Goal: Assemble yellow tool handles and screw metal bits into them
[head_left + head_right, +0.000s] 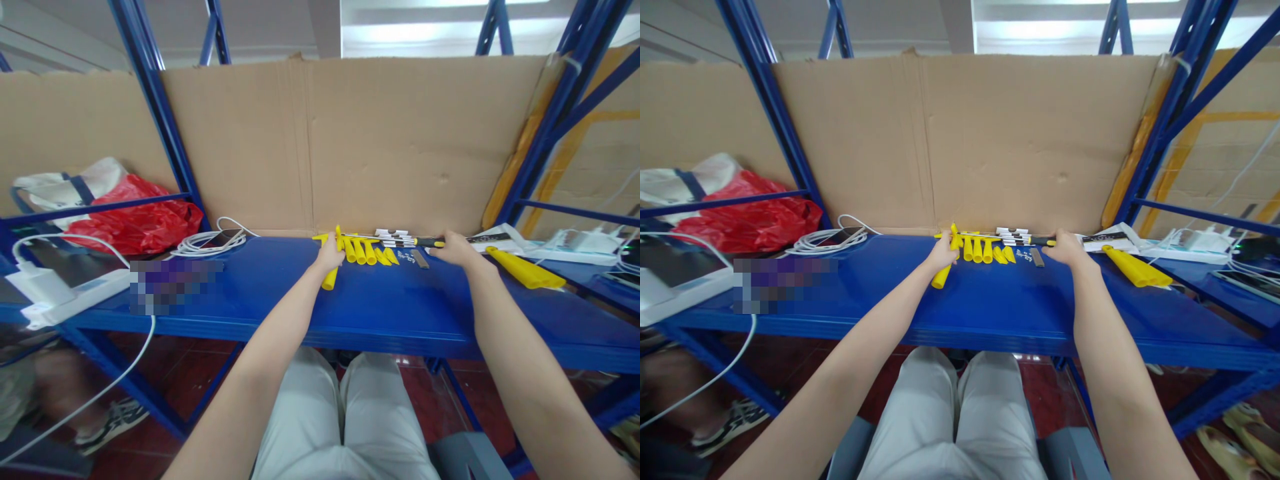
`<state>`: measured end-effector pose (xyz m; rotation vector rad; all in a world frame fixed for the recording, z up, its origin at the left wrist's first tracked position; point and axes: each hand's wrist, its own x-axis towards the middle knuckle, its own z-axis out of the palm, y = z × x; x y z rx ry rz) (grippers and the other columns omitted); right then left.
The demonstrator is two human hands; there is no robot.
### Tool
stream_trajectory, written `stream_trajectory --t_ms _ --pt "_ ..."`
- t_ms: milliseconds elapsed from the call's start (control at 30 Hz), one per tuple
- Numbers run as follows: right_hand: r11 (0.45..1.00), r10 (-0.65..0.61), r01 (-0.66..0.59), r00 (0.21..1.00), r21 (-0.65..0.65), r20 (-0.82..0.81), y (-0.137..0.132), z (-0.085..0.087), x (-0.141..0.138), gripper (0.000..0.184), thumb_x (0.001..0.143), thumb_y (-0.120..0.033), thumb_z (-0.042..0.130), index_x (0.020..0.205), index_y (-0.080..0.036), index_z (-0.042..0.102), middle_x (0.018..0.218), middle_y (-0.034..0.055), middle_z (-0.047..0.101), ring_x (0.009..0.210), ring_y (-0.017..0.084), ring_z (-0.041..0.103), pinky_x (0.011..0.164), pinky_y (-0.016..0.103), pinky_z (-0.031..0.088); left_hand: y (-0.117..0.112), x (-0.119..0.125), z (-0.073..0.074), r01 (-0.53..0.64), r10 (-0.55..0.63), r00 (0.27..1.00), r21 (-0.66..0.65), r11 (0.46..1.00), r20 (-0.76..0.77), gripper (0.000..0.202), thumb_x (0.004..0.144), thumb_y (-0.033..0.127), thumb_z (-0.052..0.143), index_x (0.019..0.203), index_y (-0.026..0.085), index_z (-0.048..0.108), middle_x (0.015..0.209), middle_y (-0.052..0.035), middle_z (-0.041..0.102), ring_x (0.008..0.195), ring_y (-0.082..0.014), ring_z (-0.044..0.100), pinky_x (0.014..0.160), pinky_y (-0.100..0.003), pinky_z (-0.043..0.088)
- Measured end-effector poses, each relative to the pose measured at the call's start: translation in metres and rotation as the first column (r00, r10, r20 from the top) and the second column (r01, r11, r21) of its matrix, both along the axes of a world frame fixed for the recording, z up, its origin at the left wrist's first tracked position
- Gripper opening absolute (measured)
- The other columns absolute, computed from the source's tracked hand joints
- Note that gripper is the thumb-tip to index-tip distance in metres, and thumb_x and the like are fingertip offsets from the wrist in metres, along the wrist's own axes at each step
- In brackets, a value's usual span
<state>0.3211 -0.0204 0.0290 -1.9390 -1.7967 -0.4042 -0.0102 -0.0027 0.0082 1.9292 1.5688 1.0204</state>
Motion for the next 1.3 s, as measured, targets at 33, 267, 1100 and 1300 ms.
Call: stream_trajectory --t_ms 33,267,1100,1300 --pt "1.000 0.024 -0.024 1.000 0.004 0.017 0.001 0.000 0.000 0.029 0.075 -0.030 0.064 0.101 -0.018 0.069 0.097 0.0140 0.074 0.097 0.031 0.069 0.082 0.037 0.052 0.001 0.000 -0.001 -0.003 0.003 1.000 -0.003 1.000 0.002 0.058 0.084 0.003 0.054 0.137 0.017 0.037 0.103 -0.0068 0.072 0.069 -0.0154 0.071 0.065 -0.026 0.059" --pt "0.999 -0.032 0.033 0.999 -0.028 0.037 -0.003 0.001 -0.002 0.033 0.072 -0.033 0.068 0.101 -0.017 0.068 0.096 0.0136 0.074 0.092 0.030 0.069 0.076 0.035 0.052 0.000 0.001 0.000 -0.001 0.001 1.000 0.004 1.000 -0.010 0.057 0.085 0.003 0.055 0.137 0.018 0.038 0.108 -0.0085 0.071 0.071 -0.0156 0.072 0.065 -0.026 0.059" --pt "0.997 -0.029 0.031 0.999 -0.066 0.030 -0.007 0.004 -0.011 0.036 0.074 -0.031 0.067 0.107 -0.018 0.069 0.097 0.0137 0.075 0.092 0.031 0.070 0.074 0.035 0.051 -0.002 -0.001 0.001 0.005 -0.005 1.000 -0.003 1.000 0.006 0.053 0.083 0.002 0.056 0.131 0.018 0.041 0.108 -0.0087 0.071 0.062 -0.0127 0.069 0.059 -0.023 0.056" --pt "1.000 -0.017 0.020 0.994 -0.024 0.103 -0.006 0.003 -0.011 0.025 0.074 -0.025 0.063 0.094 -0.017 0.074 0.102 0.0167 0.074 0.103 0.034 0.068 0.084 0.039 0.051 0.000 0.000 0.000 0.008 -0.008 1.000 -0.001 1.000 0.009 0.057 0.082 0.003 0.059 0.133 0.019 0.040 0.110 -0.0084 0.071 0.064 -0.0137 0.070 0.061 -0.024 0.057"
